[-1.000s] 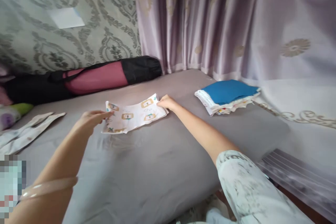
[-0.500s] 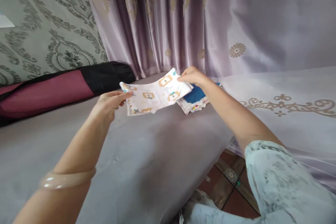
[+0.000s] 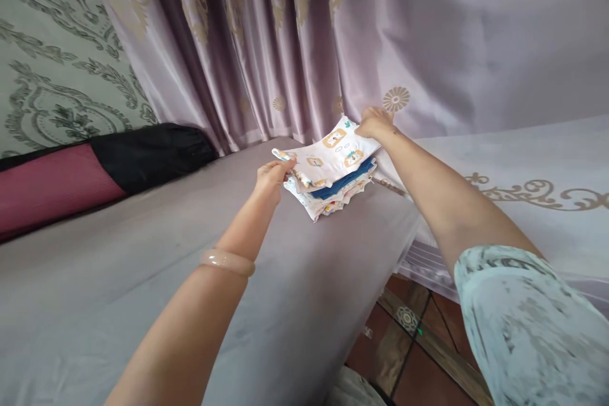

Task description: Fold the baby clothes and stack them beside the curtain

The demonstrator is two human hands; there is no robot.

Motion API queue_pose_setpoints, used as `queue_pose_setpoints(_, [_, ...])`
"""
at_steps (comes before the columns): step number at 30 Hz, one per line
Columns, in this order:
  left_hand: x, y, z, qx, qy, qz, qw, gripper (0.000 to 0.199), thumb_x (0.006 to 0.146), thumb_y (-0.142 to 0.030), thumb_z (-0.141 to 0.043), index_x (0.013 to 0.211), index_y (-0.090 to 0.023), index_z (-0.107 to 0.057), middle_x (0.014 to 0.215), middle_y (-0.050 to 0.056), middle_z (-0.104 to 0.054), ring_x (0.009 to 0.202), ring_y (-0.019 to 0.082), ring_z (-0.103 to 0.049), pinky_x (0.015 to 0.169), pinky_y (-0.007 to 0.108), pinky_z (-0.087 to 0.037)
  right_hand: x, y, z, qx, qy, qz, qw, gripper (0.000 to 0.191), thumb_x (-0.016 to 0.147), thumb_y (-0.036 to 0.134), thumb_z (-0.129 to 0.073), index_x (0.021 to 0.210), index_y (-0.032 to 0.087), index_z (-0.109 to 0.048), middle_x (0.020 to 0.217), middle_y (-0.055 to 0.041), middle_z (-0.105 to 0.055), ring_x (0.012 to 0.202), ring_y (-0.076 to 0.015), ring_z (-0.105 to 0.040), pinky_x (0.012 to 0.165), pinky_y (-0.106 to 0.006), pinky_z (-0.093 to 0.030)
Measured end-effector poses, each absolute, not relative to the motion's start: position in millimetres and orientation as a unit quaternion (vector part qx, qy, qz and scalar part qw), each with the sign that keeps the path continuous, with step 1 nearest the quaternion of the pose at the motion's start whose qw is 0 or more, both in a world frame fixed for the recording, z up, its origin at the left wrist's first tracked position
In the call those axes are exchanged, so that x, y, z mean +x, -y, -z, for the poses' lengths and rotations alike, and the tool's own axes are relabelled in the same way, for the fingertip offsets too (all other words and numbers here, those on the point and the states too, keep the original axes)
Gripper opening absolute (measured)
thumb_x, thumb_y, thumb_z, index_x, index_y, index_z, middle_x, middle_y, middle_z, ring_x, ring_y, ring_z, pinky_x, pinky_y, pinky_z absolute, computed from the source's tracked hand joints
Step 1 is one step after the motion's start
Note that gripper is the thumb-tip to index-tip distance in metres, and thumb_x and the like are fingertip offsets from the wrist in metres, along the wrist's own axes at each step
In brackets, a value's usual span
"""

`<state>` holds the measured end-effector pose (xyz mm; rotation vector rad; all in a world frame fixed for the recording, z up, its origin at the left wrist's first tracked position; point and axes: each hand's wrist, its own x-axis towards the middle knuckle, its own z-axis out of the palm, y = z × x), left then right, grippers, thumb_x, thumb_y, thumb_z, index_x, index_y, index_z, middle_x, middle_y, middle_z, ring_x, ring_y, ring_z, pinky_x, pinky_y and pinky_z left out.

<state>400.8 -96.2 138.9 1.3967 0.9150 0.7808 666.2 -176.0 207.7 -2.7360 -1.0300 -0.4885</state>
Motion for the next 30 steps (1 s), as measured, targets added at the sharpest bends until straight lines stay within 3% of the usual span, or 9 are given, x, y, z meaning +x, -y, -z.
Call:
queue_pose_setpoints(7, [425.4,101.5,-116.8,0.524,-0.41,-0.332,0.669,0.024,0.066,-0.03,-0.077,0.058,-0.017,-0.059,0.061,-0.002,-0.058,0.052,0.007,-0.046,0.054,0.023,-0.037,680.3,173.7,-203.4,-0.925,0.338,0.163,0.061,0.038,0.09,0.028,-0.058,0.118,0.003,-0.063,0.124,-0.0222,-0.058,0.125,-0.0347,-0.046,0.104,-0.052,-0.03])
queue_pose_setpoints(11, [428.3,105.5,-105.7,0.523,-0.41,-0.326,0.672,0.025,0.066,-0.033,-0.079,0.06,-0.017,-0.06,0.062,0.0,-0.06,0.053,0.008,-0.049,0.051,0.022,-0.037,684.8,172.5,-195.0,-0.918,0.342,0.192,0.054,0.037,0.093,0.028,-0.051,0.117,0.004,-0.064,0.124,-0.021,-0.058,0.124,-0.0338,-0.045,0.105,-0.052,-0.027])
queue_pose_setpoints(17, [427.5,111.9,-89.9,0.486,-0.421,-0.32,0.696,0.024,0.067,-0.026,-0.078,0.057,-0.015,-0.059,0.055,-0.002,-0.058,0.046,0.005,-0.046,0.05,0.02,-0.037,686.1,172.4,-173.5,-0.919,0.341,0.196,0.021,0.034,0.089,0.015,-0.045,0.112,0.006,-0.067,0.119,-0.0199,-0.061,0.117,-0.033,-0.048,0.098,-0.046,-0.032])
queue_pose_setpoints(23, [424.7,112.1,-74.8,0.488,-0.422,-0.31,0.699,0.028,0.059,-0.025,-0.084,0.058,-0.016,-0.057,0.053,-0.003,-0.056,0.047,0.007,-0.048,0.052,0.022,-0.038,673.5,176.8,-147.4,-0.907,0.356,0.225,-0.018,0.036,0.087,0.007,-0.039,0.107,0.008,-0.07,0.119,-0.0186,-0.062,0.116,-0.0302,-0.047,0.097,-0.042,-0.033])
queue_pose_setpoints(26, [425.4,113.6,-71.0,0.503,-0.427,-0.307,0.686,0.028,0.059,-0.024,-0.084,0.069,-0.015,-0.059,0.059,-0.002,-0.059,0.053,0.01,-0.055,0.058,0.023,-0.042,665.2,178.7,-137.3,-0.903,0.362,0.229,-0.029,0.038,0.089,0.006,-0.036,0.11,0.005,-0.068,0.12,-0.0197,-0.06,0.116,-0.0297,-0.047,0.096,-0.041,-0.033])
queue_pose_setpoints(30, [424.4,118.4,-65.6,0.585,-0.446,-0.321,0.596,0.047,0.068,-0.023,-0.078,0.109,-0.014,-0.058,0.09,0.008,-0.068,0.081,0.02,-0.066,0.074,0.031,-0.05,655.7,176.8,-128.2,-0.896,0.389,0.212,-0.017,0.036,0.092,0.018,-0.042,0.117,0.006,-0.065,0.124,-0.0213,-0.058,0.119,-0.0319,-0.046,0.099,-0.044,-0.031])
